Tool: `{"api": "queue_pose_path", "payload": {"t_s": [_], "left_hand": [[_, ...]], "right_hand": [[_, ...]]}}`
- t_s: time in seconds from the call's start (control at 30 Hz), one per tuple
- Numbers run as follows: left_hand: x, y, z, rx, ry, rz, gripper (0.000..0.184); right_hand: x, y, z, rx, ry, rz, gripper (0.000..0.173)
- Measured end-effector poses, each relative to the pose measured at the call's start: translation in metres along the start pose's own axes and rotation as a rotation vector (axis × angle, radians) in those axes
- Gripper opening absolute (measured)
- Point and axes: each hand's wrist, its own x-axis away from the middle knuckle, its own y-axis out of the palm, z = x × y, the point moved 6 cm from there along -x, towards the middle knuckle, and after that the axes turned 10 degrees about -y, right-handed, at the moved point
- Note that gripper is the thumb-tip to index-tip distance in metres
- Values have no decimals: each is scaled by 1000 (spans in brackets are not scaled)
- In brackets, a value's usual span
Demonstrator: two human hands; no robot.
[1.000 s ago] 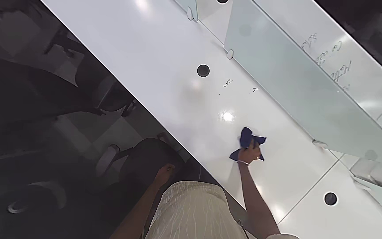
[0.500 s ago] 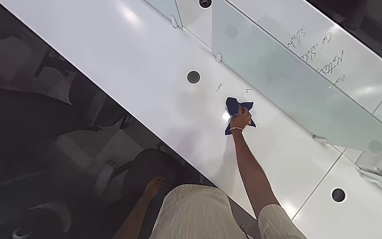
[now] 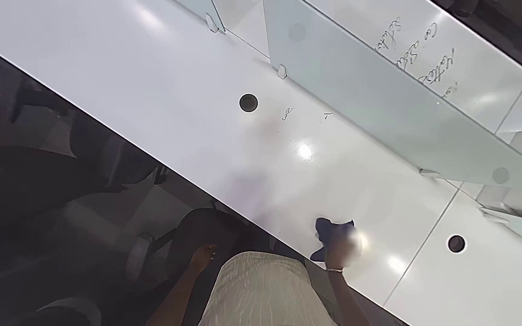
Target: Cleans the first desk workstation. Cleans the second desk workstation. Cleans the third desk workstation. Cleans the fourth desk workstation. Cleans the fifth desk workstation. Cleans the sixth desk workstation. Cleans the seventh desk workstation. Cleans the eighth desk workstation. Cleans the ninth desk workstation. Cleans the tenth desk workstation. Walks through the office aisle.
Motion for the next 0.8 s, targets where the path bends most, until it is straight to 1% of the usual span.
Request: {"api": "queue_pose_path", "payload": {"t_s": [0.03,0.07,0.1,0.17,0.2,0.23,0.27,0.3,0.37,0.43,0.5,0.53,0.6,0.63,0.67,0.73,0.8], "left_hand": [[0,5,1,-10,13,-8,40],[1,8,4,-18,33,-5,39],[3,9,5,-15,47,-5,38],[7,8,5,4,61,-7,37],[5,7,5,8,63,-6,37],[1,4,6,10,63,-2,37],[-3,4,4,8,58,-2,38],[-4,2,2,12,50,-6,38],[-4,-5,1,33,41,-8,39],[-2,-15,4,60,46,3,38],[3,-28,16,29,92,28,35],[9,-34,27,-5,138,51,33],[35,-51,65,-71,277,103,30],[52,-58,88,-62,356,118,29],[66,-63,110,-35,426,115,29],[85,-68,158,49,535,84,28],[97,-68,205,65,630,42,28]], "right_hand": [[3,3,-16,-15,1,-34,58],[3,9,-41,-50,-78,-101,53],[1,19,-70,-93,-230,-179,50],[-13,40,-126,-137,-643,-295,57],[-34,45,-148,-142,-782,-354,59],[-67,48,-165,-144,-834,-407,58],[-104,47,-176,-135,-794,-427,55],[-148,41,-181,-100,-685,-390,52],[-249,26,-185,-21,-389,-207,56],[-337,10,-195,-4,-131,1,55],[-396,6,-221,-34,22,106,61],[-414,10,-238,-56,49,126,66],[-430,23,-278,-79,17,114,75],[-424,32,-301,-86,-50,63,75],[-407,41,-323,-80,-148,3,71],[-353,62,-358,-77,-374,-148,62],[-292,79,-374,-113,-632,-260,58]]}}
